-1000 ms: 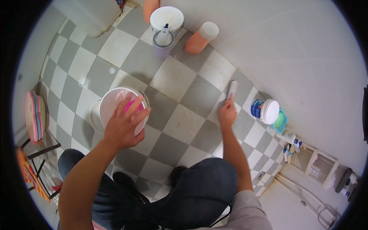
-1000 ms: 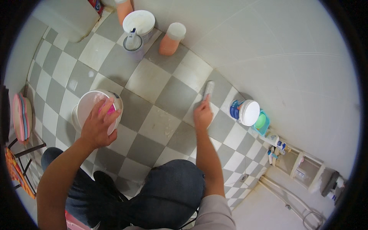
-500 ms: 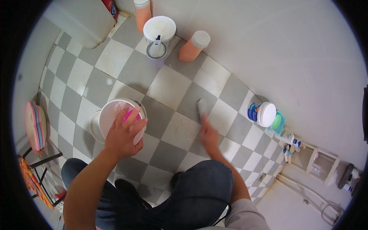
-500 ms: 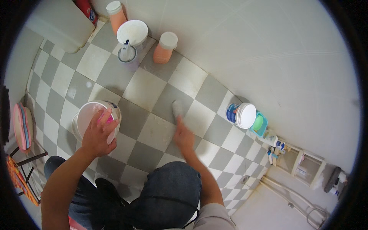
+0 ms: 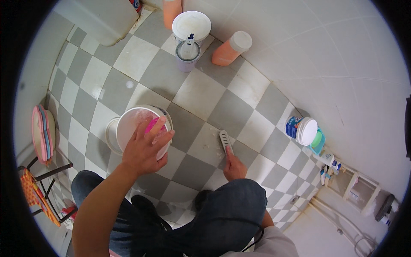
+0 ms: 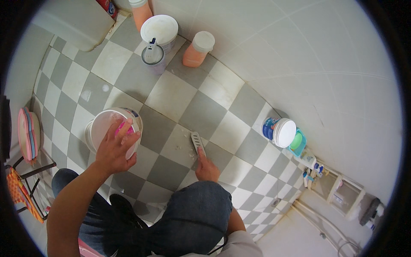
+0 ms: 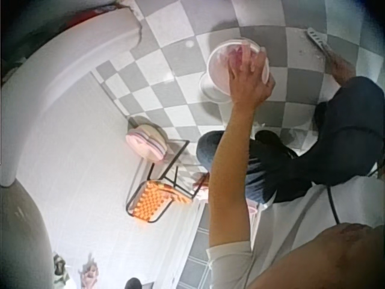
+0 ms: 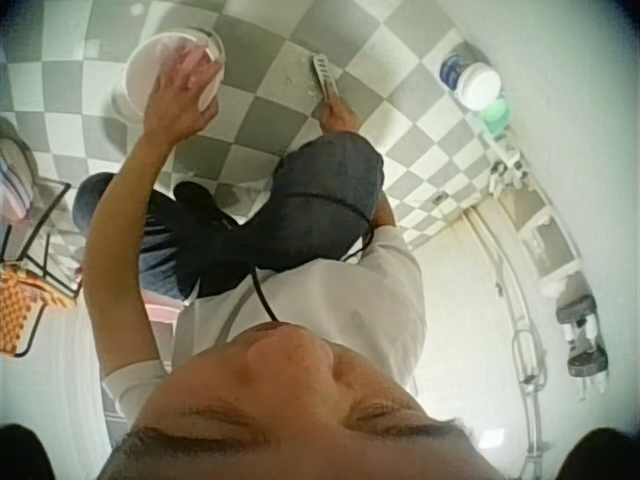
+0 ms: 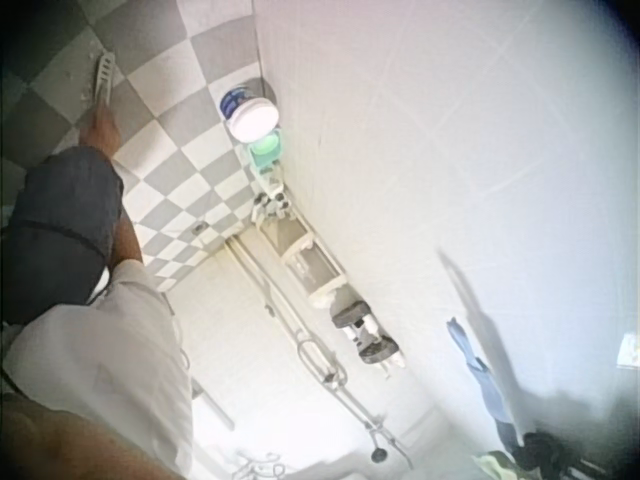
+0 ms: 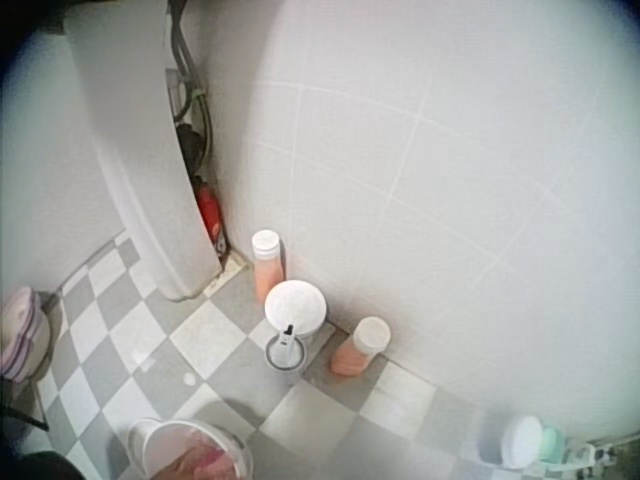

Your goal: The person scrubs a squat toilet with a long-handled brush, then moves to the floor to scrub tiles with a small brush and cleaning solution. They handle a bucket and cleaning containers during the process.

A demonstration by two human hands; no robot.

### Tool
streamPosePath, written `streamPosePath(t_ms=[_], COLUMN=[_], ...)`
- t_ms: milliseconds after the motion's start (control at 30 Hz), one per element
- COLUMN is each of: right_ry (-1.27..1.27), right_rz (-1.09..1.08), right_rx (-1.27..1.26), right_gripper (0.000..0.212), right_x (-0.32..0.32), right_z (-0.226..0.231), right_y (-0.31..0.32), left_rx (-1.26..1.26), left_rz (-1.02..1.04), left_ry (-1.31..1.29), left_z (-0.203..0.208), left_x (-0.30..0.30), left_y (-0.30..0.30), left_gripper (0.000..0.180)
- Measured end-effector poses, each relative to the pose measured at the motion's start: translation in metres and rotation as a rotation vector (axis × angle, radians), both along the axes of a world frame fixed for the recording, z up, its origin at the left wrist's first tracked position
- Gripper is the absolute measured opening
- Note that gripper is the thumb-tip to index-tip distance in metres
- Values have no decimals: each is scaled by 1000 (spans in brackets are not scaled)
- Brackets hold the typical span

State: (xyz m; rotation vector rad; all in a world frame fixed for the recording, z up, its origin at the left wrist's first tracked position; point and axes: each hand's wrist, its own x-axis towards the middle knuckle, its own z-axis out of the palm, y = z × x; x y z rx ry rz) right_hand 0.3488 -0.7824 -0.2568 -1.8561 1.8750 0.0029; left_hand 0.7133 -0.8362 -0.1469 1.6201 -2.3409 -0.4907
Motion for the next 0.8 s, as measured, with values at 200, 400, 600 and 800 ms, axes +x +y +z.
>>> streamPosePath(t_ms=[200, 400, 600, 800], right_ry=[21, 111, 132, 75], right_rz=[-106, 221, -48, -29], right_rx=[-127, 221, -237, -239], right_gripper=[53, 70, 49, 56], right_x=[-15, -8, -31, -3], right_z=[-16, -18, -31, -47], right_y=[-118, -15, -152, -140], left_rx=[32, 7, 46, 25], left_rz=[12, -14, -38, -12], left_ry=[-12, 2, -41, -52], left_z=[-1, 0, 1, -1], left_x=[-4, -2, -5, -1], left_y=[0, 1, -3, 3], left_gripper=[69, 71, 74, 73])
